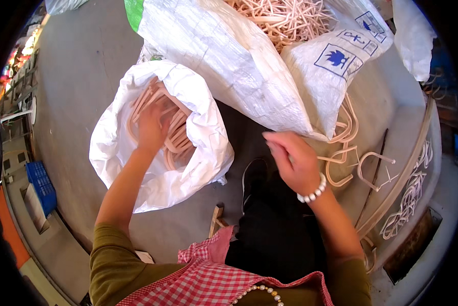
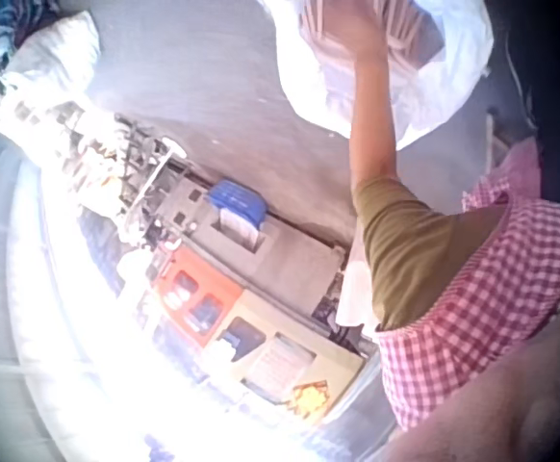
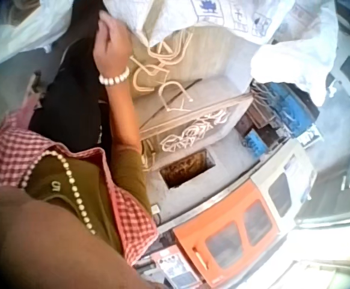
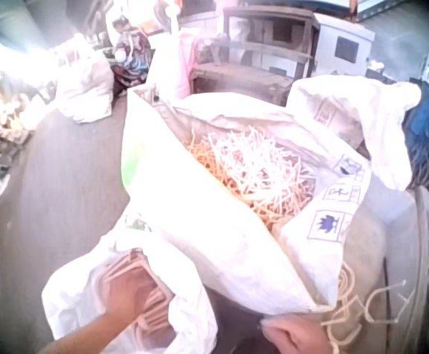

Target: The person assembles white plastic hangers by hand, picking up the main body and hook components from a bin, interlocking them, and placing the finished units into a white sack. The process is repeated continuously throughout the clip.

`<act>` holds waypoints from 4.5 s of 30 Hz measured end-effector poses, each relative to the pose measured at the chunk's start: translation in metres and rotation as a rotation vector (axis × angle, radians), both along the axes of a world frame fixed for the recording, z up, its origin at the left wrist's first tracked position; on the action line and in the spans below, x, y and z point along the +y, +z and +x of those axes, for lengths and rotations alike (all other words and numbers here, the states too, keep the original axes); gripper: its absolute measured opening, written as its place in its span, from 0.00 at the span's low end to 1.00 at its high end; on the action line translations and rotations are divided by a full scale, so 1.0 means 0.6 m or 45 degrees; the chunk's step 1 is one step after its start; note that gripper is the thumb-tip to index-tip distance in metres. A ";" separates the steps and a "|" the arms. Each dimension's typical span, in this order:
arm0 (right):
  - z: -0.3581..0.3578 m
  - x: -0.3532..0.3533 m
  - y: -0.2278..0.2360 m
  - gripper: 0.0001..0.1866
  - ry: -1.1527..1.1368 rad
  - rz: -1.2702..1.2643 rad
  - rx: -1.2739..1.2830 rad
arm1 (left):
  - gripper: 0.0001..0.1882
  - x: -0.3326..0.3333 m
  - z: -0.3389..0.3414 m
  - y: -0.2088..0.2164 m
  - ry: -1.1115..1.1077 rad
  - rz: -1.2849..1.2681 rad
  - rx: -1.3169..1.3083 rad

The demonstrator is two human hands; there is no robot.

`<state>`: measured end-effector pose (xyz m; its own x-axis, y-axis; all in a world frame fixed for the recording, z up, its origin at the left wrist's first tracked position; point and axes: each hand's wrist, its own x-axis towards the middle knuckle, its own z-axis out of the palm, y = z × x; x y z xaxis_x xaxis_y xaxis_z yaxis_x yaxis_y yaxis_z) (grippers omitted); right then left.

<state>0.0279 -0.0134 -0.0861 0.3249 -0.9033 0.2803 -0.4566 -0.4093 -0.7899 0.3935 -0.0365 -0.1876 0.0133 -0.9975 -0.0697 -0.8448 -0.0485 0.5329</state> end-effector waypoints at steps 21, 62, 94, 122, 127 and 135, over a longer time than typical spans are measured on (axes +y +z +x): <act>-0.107 0.185 -0.060 0.09 -0.102 0.571 0.083 | 0.11 0.108 0.016 0.070 -0.788 0.479 -0.707; -0.359 0.138 -0.190 0.12 -0.708 0.754 0.659 | 0.09 0.077 -0.177 0.225 -0.112 -0.508 0.055; -0.422 0.163 -0.323 0.08 -0.162 0.572 1.207 | 0.12 0.116 -0.605 0.048 -0.339 1.086 1.162; -0.417 0.306 0.236 0.16 -0.891 0.577 -1.136 | 0.15 0.112 -0.797 0.406 -0.305 0.862 1.876; -0.430 0.344 0.264 0.15 -0.944 0.410 -0.883 | 0.16 0.065 -0.780 0.363 -0.316 0.837 1.971; -0.427 0.343 0.270 0.13 -1.015 0.420 -0.688 | 0.17 0.039 -0.748 0.389 -0.095 1.050 2.169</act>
